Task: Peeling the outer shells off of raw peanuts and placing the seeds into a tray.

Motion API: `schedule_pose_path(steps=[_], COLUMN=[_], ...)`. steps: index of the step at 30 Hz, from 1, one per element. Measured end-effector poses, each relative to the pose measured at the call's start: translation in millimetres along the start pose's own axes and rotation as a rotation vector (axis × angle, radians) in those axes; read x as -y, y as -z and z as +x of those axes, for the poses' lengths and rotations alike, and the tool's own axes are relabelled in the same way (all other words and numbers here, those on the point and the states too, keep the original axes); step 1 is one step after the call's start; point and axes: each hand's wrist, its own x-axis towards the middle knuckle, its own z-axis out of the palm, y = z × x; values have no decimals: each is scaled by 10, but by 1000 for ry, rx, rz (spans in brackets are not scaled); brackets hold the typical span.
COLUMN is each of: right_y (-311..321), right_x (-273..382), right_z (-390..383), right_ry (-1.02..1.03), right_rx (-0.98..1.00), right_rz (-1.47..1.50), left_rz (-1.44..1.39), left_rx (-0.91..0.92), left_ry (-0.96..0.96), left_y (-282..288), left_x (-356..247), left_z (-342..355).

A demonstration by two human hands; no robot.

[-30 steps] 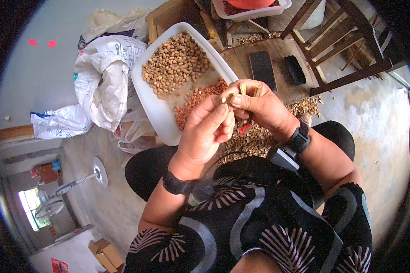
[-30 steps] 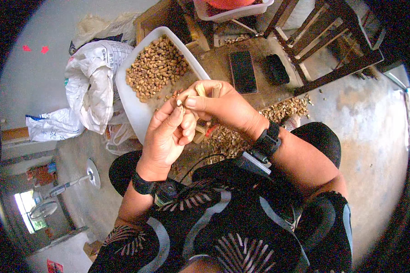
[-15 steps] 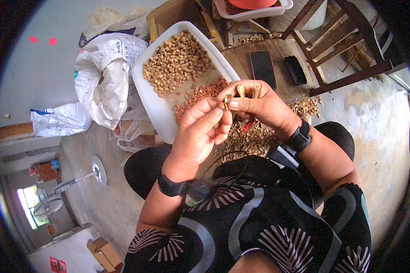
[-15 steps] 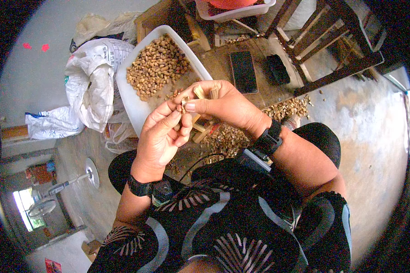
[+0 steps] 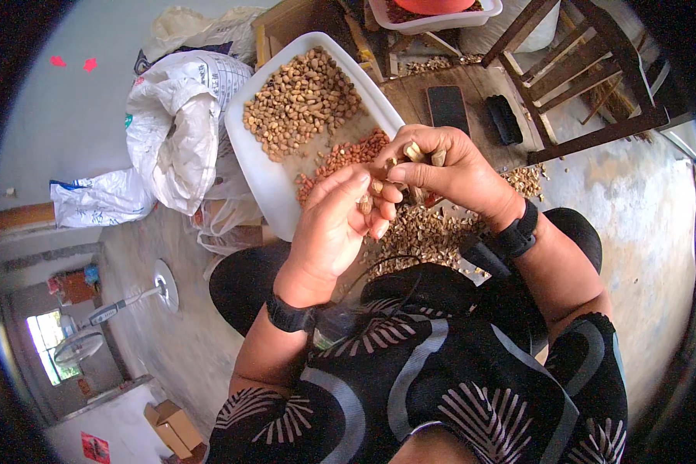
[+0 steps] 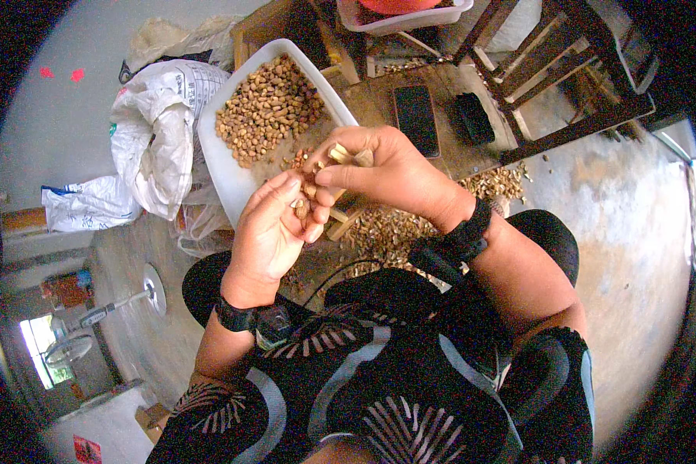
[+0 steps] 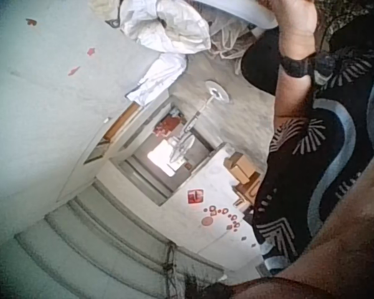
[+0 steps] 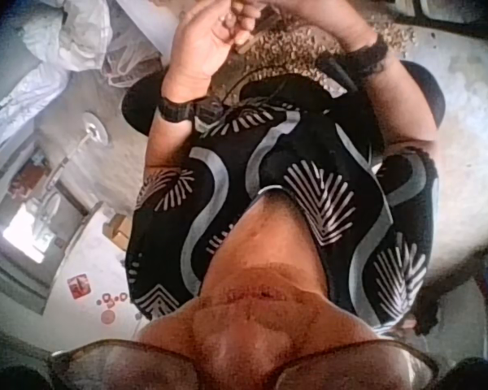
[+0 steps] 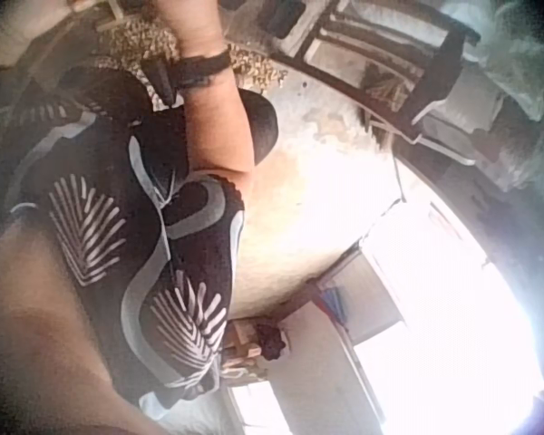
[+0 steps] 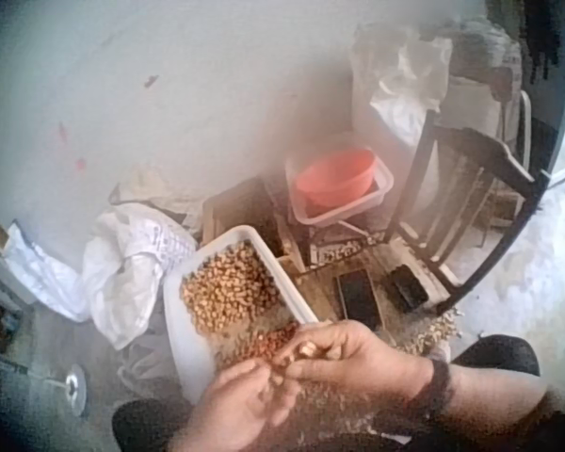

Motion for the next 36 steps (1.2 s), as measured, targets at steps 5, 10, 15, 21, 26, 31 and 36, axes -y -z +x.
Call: schedule_pose_path(steps=[5, 10, 15, 21, 26, 31, 36], right_y=[61, 65, 3, 0, -51, -15, -52], right_x=[221, -13, -84, -123, -174, -141, -48], right_z=[-35, -12, 7, 23, 6, 34, 64], right_ry=[-163, -32, 127, 206, 28, -117, -142], right_rx=[129, 76, 36, 47, 5, 63, 57], right_rz=[83, -158, -481, -592, -267, 13, -28], left_rz=[35, 51, 43, 35, -25, -91, -57], left_rx=[3, -11, 12, 13, 26, 66, 67], left_ry=[-14, -40, -40, -31, -12, 13, -24], left_y=[66, 43, 77, 105, 136, 206, 228], left_x=[27, 51, 98, 133, 136, 144, 109], left_z=[-1, 7, 44, 50, 27, -3, -62])
